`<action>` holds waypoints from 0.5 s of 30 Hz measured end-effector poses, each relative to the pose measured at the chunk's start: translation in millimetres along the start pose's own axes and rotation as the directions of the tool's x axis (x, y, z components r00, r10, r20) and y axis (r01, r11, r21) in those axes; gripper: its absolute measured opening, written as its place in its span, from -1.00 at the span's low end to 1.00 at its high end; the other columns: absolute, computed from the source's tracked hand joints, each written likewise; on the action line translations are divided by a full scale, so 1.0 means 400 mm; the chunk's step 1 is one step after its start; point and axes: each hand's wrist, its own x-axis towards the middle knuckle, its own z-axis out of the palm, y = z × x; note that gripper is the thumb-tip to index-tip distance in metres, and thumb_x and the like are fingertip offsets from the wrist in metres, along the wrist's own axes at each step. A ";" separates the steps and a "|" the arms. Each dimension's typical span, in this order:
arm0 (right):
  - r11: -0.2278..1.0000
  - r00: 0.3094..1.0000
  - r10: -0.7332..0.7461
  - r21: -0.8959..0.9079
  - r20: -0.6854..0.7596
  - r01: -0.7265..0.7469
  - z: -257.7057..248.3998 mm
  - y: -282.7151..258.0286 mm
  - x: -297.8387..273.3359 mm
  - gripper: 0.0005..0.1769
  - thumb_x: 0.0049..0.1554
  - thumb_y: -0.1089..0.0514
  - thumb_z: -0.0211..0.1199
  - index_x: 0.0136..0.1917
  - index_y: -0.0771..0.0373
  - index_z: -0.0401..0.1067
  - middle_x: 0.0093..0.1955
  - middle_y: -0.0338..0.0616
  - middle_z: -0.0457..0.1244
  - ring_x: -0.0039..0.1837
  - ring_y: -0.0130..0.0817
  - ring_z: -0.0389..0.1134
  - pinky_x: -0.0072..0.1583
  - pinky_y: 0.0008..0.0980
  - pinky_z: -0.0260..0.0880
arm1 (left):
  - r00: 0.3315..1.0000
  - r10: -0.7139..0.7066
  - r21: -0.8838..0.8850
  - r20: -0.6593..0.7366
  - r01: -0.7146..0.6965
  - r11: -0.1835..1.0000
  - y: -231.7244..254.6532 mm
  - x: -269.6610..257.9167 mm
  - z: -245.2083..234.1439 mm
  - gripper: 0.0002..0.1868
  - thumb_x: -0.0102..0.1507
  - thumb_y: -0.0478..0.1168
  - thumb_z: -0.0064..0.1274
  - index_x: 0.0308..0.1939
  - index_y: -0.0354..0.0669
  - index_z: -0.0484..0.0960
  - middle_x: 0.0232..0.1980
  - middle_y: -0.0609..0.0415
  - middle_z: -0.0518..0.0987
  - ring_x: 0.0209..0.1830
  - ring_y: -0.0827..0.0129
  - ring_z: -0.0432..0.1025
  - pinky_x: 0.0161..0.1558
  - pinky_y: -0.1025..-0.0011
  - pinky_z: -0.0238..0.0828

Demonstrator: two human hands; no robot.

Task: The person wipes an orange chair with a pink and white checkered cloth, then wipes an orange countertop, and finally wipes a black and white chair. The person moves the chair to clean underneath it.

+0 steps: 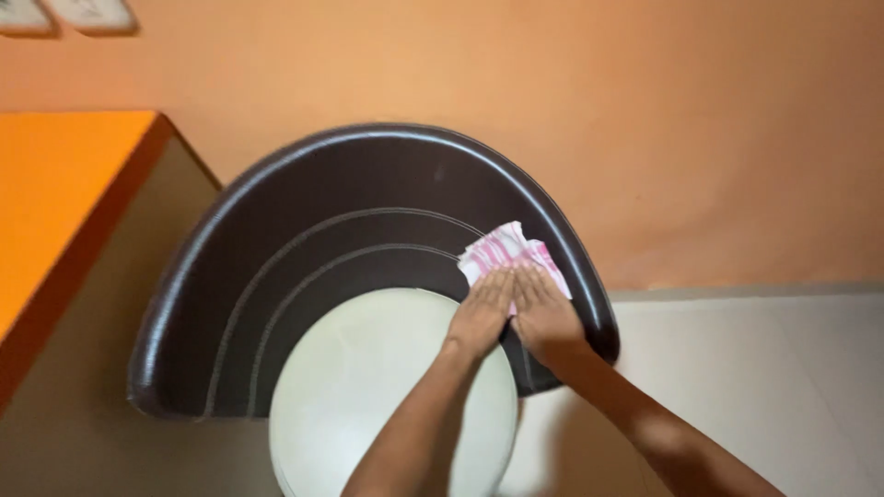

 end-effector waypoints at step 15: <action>0.951 0.966 0.210 0.258 -0.149 -0.167 0.215 -0.250 -0.134 -0.38 0.19 0.14 0.02 0.41 0.61 0.23 0.51 0.32 0.10 0.59 0.05 0.05 0.59 -0.04 -0.19 | 0.989 0.022 -0.203 0.146 0.008 0.979 0.046 -0.201 0.070 -0.38 0.41 -0.13 -0.36 0.55 -0.27 0.07 0.59 -0.16 0.13 0.62 0.10 -0.04 0.54 0.13 -0.20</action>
